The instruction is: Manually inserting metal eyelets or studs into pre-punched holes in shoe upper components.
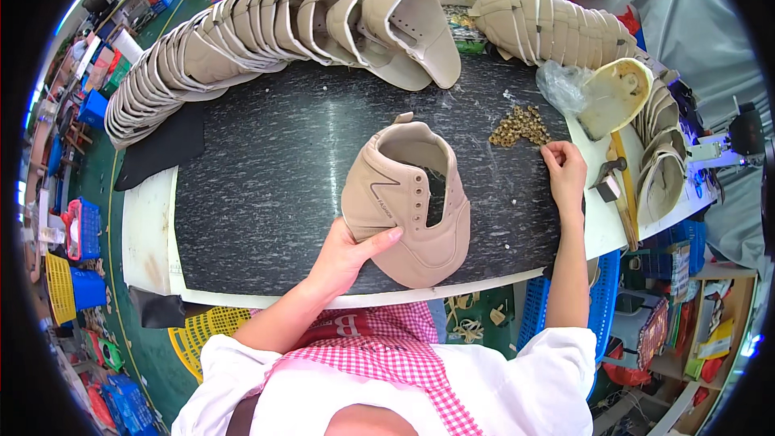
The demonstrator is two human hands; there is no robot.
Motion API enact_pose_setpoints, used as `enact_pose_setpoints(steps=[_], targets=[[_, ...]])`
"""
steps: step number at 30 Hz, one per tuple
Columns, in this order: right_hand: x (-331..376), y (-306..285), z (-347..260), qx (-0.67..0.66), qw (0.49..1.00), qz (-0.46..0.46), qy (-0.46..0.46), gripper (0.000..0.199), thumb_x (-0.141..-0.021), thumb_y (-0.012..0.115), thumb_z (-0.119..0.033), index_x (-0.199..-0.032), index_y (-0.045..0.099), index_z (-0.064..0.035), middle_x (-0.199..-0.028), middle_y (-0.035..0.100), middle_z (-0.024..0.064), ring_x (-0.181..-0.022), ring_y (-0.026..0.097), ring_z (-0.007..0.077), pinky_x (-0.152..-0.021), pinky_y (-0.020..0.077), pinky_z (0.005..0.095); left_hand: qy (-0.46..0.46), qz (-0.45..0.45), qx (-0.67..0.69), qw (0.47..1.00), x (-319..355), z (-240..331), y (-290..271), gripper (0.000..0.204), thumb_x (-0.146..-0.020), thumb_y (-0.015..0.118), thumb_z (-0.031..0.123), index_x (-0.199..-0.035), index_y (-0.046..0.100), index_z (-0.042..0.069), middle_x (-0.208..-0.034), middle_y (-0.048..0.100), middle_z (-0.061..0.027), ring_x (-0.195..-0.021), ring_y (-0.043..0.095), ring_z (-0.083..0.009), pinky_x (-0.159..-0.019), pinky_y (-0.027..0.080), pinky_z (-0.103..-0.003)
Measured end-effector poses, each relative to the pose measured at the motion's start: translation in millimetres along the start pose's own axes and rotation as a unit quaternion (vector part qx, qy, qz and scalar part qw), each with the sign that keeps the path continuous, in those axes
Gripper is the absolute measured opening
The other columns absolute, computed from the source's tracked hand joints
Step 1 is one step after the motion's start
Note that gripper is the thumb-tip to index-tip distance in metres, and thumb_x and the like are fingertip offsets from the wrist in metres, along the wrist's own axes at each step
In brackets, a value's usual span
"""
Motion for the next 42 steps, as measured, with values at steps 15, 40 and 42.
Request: enact_pose_setpoints(steps=[15, 40, 42], targets=[[109, 22, -168, -0.247, 0.936, -0.217, -0.124, 0.012, -0.067, 0.071, 0.0, -0.076, 0.064, -0.0024, -0.076, 0.057, 0.0039, -0.061, 0.057, 0.0105, -0.054, 0.0468, 0.0228, -0.006, -0.004, -0.01, 1.0, 7, 0, -1, 0.035, -0.082, 0.064, 0.019, -0.111, 0.057, 0.001, -0.107, 0.06, -0.0075, -0.098, 0.055, -0.0134, -0.086, 0.044, -0.028], [107, 35, -172, -0.678, 0.61, -0.366, 0.185, 0.028, -0.081, 0.06, -0.004, -0.107, 0.051, 0.0013, -0.09, 0.06, 0.0074, -0.083, 0.058, 0.0152, -0.075, 0.0477, 0.0274, 0.235, -0.109, -0.553, 0.792, -1, 21, 20, 0.053, -0.08, 0.064, 0.016, -0.127, 0.042, 0.004, -0.129, 0.043, -0.0075, -0.119, 0.039, -0.0196, -0.101, 0.027, -0.035], [67, 20, -140, -0.221, 0.949, -0.157, -0.16, 0.017, -0.075, 0.066, -0.007, -0.091, 0.061, -0.002, -0.084, 0.062, 0.0082, -0.074, 0.059, 0.0153, -0.064, 0.0472, 0.028, 0.2, -0.041, -0.408, 0.89, 0, 23, 4, 0.046, -0.083, 0.061, 0.015, -0.124, 0.045, 0.003, -0.125, 0.047, -0.0074, -0.115, 0.042, -0.0184, -0.099, 0.031, -0.033]])
Point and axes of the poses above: each hand's wrist, its own x-axis away from the middle knuckle, its own y-axis out of the palm, z = x × y, the point moved 5 cm from there along -x, towards the middle knuckle
